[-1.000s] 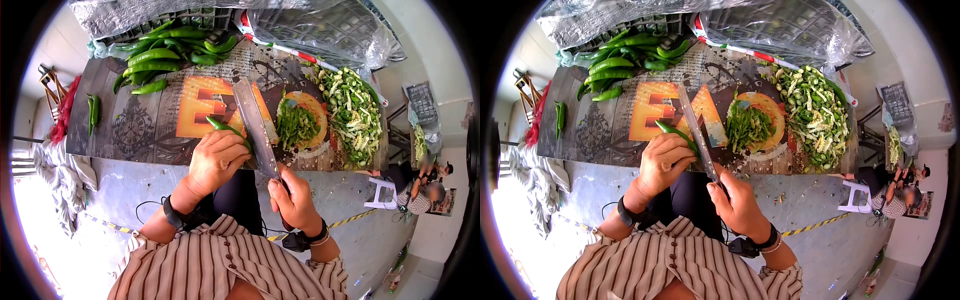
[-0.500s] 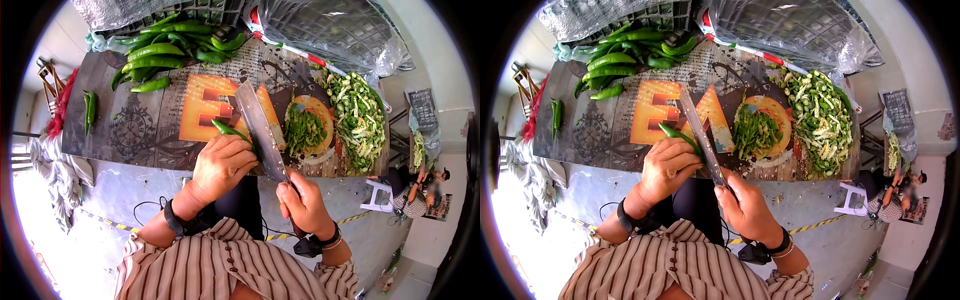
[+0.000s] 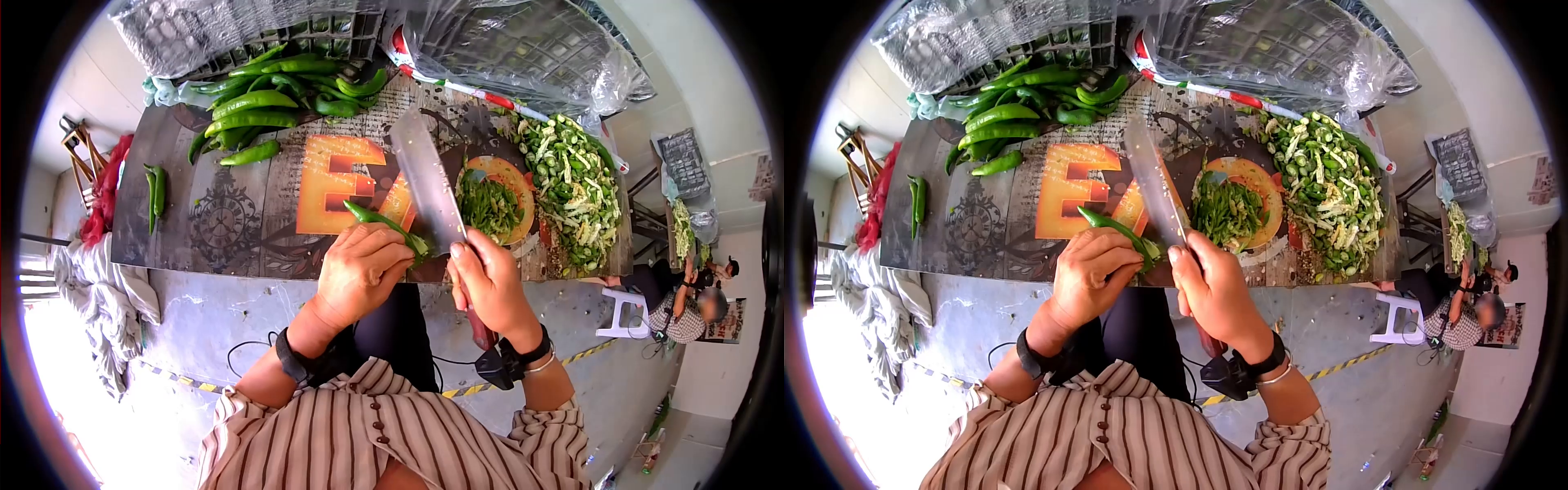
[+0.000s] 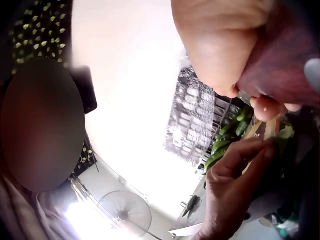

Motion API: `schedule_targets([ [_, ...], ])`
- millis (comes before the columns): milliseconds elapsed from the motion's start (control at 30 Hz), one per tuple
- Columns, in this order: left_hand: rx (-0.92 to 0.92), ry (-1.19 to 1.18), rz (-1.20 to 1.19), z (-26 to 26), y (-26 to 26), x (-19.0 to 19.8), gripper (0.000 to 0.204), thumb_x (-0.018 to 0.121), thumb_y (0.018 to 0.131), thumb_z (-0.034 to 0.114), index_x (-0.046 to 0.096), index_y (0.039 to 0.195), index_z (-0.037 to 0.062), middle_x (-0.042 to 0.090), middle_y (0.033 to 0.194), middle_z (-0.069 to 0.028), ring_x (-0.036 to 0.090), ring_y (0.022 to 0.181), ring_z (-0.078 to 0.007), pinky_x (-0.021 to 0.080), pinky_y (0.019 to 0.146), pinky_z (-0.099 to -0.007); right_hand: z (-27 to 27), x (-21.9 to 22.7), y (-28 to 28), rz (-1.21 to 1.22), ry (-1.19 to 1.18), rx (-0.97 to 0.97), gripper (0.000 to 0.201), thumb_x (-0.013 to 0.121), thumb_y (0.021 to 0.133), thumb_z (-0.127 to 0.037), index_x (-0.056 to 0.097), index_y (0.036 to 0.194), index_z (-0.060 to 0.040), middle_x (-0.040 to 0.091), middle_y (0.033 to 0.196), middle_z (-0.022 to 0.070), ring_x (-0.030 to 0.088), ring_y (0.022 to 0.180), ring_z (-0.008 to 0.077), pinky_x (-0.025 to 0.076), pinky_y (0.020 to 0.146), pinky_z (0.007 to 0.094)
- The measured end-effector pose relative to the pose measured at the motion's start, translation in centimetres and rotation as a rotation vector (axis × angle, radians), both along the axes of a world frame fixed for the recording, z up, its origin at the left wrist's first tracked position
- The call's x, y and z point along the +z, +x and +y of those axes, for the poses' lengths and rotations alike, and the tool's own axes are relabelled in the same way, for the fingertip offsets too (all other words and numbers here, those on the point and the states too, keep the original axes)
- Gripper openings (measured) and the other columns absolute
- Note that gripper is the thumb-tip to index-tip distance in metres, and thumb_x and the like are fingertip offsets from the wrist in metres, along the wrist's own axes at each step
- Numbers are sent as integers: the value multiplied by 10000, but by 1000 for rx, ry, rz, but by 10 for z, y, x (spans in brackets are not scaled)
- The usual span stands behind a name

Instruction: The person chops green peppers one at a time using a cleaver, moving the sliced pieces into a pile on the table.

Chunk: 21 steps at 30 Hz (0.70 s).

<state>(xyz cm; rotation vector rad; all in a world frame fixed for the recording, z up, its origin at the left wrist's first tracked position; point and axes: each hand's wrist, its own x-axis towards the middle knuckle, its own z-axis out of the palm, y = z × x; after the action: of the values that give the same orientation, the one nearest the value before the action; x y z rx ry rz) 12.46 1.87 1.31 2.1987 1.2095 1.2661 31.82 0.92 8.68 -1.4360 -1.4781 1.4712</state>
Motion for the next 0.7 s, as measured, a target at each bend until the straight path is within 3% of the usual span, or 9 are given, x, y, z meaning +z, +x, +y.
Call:
schedule_targets([
  [100, 1, 7, -5, 0, 0, 2, 159, 778, 704, 91, 702, 842, 103, 677, 917, -11, 642, 930, -226, 493, 814, -356, -9, 9, 4, -81, 76, -17, 225, 485, 1017, -161, 551, 1131, 22, 498, 606, -6, 503, 462, 65, 401, 443, 246],
  [233, 5, 5, 0, 1, 2, 1, 158, 780, 700, 91, 698, 835, 105, 675, 906, -8, 643, 918, -221, 495, 813, -353, -27, 22, 2, -131, 73, 74, 243, 504, 1001, -136, 548, 1187, 13, 497, 622, -2, 497, 476, 69, 415, 459, 263],
  [700, 20, -3, 17, 1, 1, 1, 161, 778, 696, 87, 694, 833, 103, 674, 914, -11, 642, 931, -223, 492, 820, -356, -18, 14, 2, -188, -1, 156, 238, 521, 993, -131, 546, 1177, 18, 495, 596, 49, 484, 482, 110, 405, 487, 294],
])
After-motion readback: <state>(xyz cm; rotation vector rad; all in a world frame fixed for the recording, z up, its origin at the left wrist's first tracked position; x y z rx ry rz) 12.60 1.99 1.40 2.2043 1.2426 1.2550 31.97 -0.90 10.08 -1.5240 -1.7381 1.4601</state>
